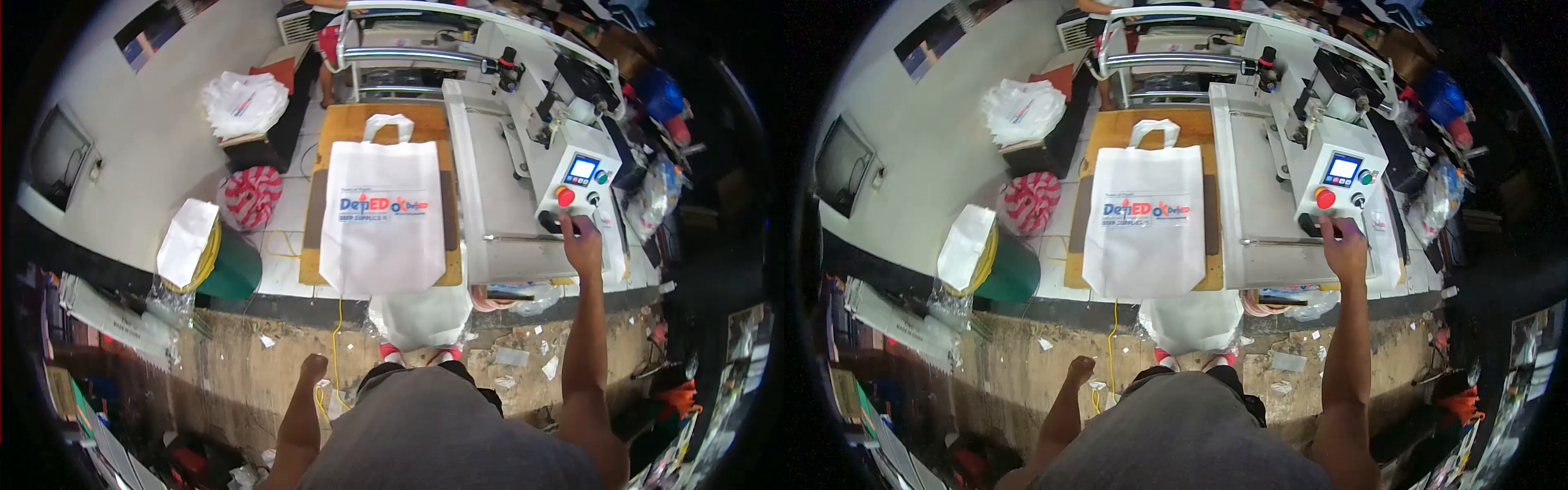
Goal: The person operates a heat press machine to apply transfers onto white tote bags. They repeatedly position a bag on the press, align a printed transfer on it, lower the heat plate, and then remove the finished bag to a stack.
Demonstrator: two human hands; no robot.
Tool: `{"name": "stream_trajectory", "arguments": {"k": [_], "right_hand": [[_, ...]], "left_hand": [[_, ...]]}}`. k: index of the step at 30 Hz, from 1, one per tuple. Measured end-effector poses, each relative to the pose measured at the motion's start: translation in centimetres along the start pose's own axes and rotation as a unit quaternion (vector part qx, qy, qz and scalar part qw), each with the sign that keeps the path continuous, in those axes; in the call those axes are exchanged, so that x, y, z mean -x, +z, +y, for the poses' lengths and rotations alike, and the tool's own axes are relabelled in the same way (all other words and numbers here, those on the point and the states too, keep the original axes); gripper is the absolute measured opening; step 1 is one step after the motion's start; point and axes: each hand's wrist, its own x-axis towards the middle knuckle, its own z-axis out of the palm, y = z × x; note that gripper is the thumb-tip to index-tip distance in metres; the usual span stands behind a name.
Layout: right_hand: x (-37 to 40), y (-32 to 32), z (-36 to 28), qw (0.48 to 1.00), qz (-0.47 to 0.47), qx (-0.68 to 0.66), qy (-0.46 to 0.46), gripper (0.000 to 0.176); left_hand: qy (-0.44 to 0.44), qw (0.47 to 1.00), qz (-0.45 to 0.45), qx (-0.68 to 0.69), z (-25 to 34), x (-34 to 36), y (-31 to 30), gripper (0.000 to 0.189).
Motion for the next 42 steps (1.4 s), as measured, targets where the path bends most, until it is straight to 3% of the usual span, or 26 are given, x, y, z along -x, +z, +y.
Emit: {"name": "stream_trajectory", "arguments": {"k": [3, 5, 6, 9, 10, 12, 16, 17, 19, 21, 23, 25, 26, 27, 28, 29, 30, 31, 32, 33, 35, 37, 38, 40, 41, 42], "right_hand": [[1.1, 1.5, -1.9, 0.997, -0.020, -0.053, -0.046, 0.023], [1.8, 2.6, -5.1, 0.996, -0.039, -0.059, -0.060, 0.022], [2.0, 3.2, -6.3, 0.993, -0.056, -0.073, -0.072, 0.021], [2.3, 4.0, -9.9, 0.985, -0.107, -0.078, -0.113, 0.021], [2.5, 4.4, -10.9, 0.979, -0.134, -0.070, -0.137, 0.024], [2.7, 5.5, -12.4, 0.970, -0.158, -0.062, -0.171, 0.028], [2.7, 7.4, -14.6, 0.944, -0.172, -0.060, -0.276, 0.042], [2.6, 7.6, -15.2, 0.941, -0.175, -0.063, -0.283, 0.042], [2.4, 7.5, -16.2, 0.925, -0.217, -0.077, -0.301, 0.046], [2.3, 7.8, -16.4, 0.916, -0.237, -0.080, -0.315, 0.049], [2.5, 8.2, -15.3, 0.903, -0.135, -0.140, -0.384, 0.049], [3.1, 5.6, -12.8, 0.894, -0.135, -0.200, -0.377, 0.038], [3.1, 4.8, -10.4, 0.904, -0.174, -0.277, -0.276, 0.029], [2.8, 4.2, -8.0, 0.899, -0.209, -0.347, -0.169, 0.021], [2.9, 5.2, -4.4, 0.909, -0.135, -0.377, -0.119, 0.015], [3.5, 7.6, -0.2, 0.912, -0.059, -0.400, -0.067, 0.009], [4.4, 10.5, 3.7, 0.931, -0.060, -0.358, -0.029, 0.009], [5.8, 13.9, 7.1, 0.948, -0.060, -0.313, 0.008, 0.009], [8.0, 17.5, 9.9, 0.955, -0.104, -0.275, 0.028, 0.013], [10.6, 20.8, 12.5, 0.959, -0.149, -0.236, 0.049, 0.018], [15.5, 27.0, 15.0, 0.952, -0.250, -0.136, 0.111, 0.029], [17.8, 30.2, 15.2, 0.927, -0.343, -0.092, 0.122, 0.052], [19.5, 33.0, 16.5, 0.925, -0.347, -0.096, 0.119, 0.052], [23.2, 39.3, 17.9, 0.992, -0.111, 0.062, -0.009, 0.072], [22.4, 39.3, 16.6, 0.941, -0.313, 0.044, 0.122, 0.101], [23.5, 43.0, 19.1, 0.912, -0.373, 0.021, 0.167, 0.100]], "left_hand": [[-0.108, 0.980, 0.040, 0.162, 2.4, 1.0, -1.2, 0.022], [-0.174, 0.962, -0.084, 0.191, 1.3, 0.0, 0.9, 0.025], [-0.158, 0.966, -0.009, 0.206, 1.3, 0.9, 2.0, 0.024], [-0.251, 0.938, -0.015, 0.237, 4.3, 2.3, 0.2, 0.027], [-0.256, 0.937, -0.017, 0.239, 4.8, 2.7, 0.2, 0.027], [-0.162, 0.943, 0.109, 0.268, 5.9, 4.0, 1.0, 0.021], [-0.173, 0.939, 0.197, 0.224, 5.6, 5.4, 5.8, 0.025], [-0.181, 0.936, 0.200, 0.227, 5.9, 6.3, 6.6, 0.025], [-0.317, 0.881, 0.123, 0.328, 7.2, 8.0, 8.4, 0.031], [-0.333, 0.860, 0.125, 0.367, 11.2, 10.9, 7.7, 0.030], [-0.321, 0.878, 0.160, 0.317, 12.5, 13.7, 11.9, 0.024], [-0.348, 0.865, 0.148, 0.329, 14.2, 17.1, 16.9, 0.021], [-0.231, 0.959, 0.136, 0.097, 14.4, 18.5, 20.2, 0.021], [-0.092, 0.979, 0.111, -0.143, 14.9, 19.5, 22.2, 0.020], [-0.252, 0.952, 0.051, 0.165, 18.3, 20.9, 22.2, 0.012], [-0.410, 0.832, 0.100, 0.360, 22.6, 22.4, 21.3, 0.015], [-0.456, 0.790, 0.018, 0.409, 27.4, 23.5, 16.5, 0.023], [-0.484, 0.775, 0.008, 0.406, 26.2, 24.9, 23.7, 0.024], [-0.329, 0.870, 0.053, 0.363, 27.9, 26.9, 25.4, 0.027], [-0.502, 0.771, 0.033, 0.390, 30.5, 27.3, 25.8, 0.027], [-0.479, 0.787, -0.079, 0.381, 34.3, 28.7, 22.4, 0.025], [-0.477, 0.793, -0.095, 0.367, 35.9, 30.3, 22.8, 0.027], [-0.471, 0.801, -0.108, 0.354, 36.3, 31.3, 23.8, 0.032], [-0.329, 0.906, -0.146, 0.223, 36.2, 33.7, 25.7, 0.036], [-0.343, 0.902, -0.141, 0.220, 36.8, 34.4, 26.0, 0.036], [-0.447, 0.838, -0.063, 0.306, 38.4, 36.0, 25.3, 0.035]]}}
